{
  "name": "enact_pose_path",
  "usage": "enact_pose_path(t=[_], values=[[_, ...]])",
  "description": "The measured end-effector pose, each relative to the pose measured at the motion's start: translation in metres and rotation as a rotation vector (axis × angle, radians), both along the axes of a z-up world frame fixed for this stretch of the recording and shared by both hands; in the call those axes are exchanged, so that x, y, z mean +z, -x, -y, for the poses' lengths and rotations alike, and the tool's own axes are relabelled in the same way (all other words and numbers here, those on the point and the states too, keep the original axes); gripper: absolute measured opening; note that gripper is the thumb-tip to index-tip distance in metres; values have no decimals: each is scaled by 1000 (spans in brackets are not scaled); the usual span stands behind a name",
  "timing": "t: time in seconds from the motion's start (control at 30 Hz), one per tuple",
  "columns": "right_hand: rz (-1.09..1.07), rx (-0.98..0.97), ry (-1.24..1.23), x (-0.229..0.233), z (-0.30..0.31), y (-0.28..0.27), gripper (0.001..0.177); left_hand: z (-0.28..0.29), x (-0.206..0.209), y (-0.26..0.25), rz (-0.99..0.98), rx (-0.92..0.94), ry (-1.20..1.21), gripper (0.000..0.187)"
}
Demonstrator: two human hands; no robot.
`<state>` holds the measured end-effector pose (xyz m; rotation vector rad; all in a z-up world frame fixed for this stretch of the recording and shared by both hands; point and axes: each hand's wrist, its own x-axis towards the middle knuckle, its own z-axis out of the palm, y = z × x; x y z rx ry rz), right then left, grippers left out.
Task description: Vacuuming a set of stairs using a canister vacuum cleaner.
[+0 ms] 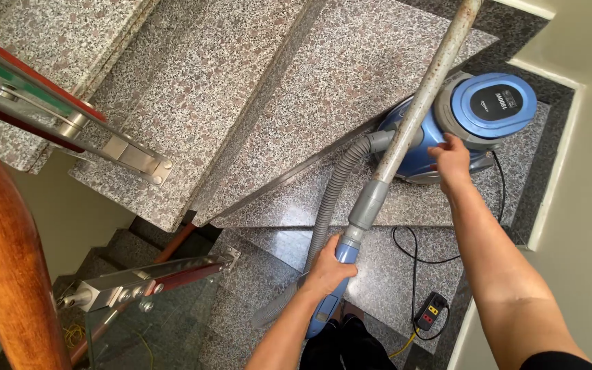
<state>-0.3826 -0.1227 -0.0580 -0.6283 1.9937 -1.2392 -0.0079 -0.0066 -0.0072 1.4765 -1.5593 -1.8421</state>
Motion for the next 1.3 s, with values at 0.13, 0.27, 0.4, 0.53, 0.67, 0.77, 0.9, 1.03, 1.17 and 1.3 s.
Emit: enact_pose_path(t=[0.13,0.27,0.4,0.53,0.67,0.77,0.9,1.03,1.17,1.3], values=[[-180,-6,-40,-30,27,38,70,7,2,9,65,-5,-13,78],[-519,88,-223,-39,47,61,77,8,-7,19,97,3,-6,81],[-659,159,-363,-60,64,90,83,11,-6,30,152,13,-43,80],[-658,201,-429,-77,73,114,80,10,-14,37,148,41,-68,82],[-708,222,-494,-79,80,122,70,9,-18,42,167,48,-45,82],[-724,211,-532,-77,86,123,67,10,-18,47,189,41,-29,82],[-780,174,-547,-90,91,127,62,9,-19,56,176,29,-23,83],[-903,173,-524,-113,90,131,59,11,-17,67,167,24,-54,82],[-1014,228,-496,-101,90,126,64,19,-20,78,172,3,-76,85],[-1053,303,-478,-92,89,126,75,26,-28,85,186,-17,-71,89]])
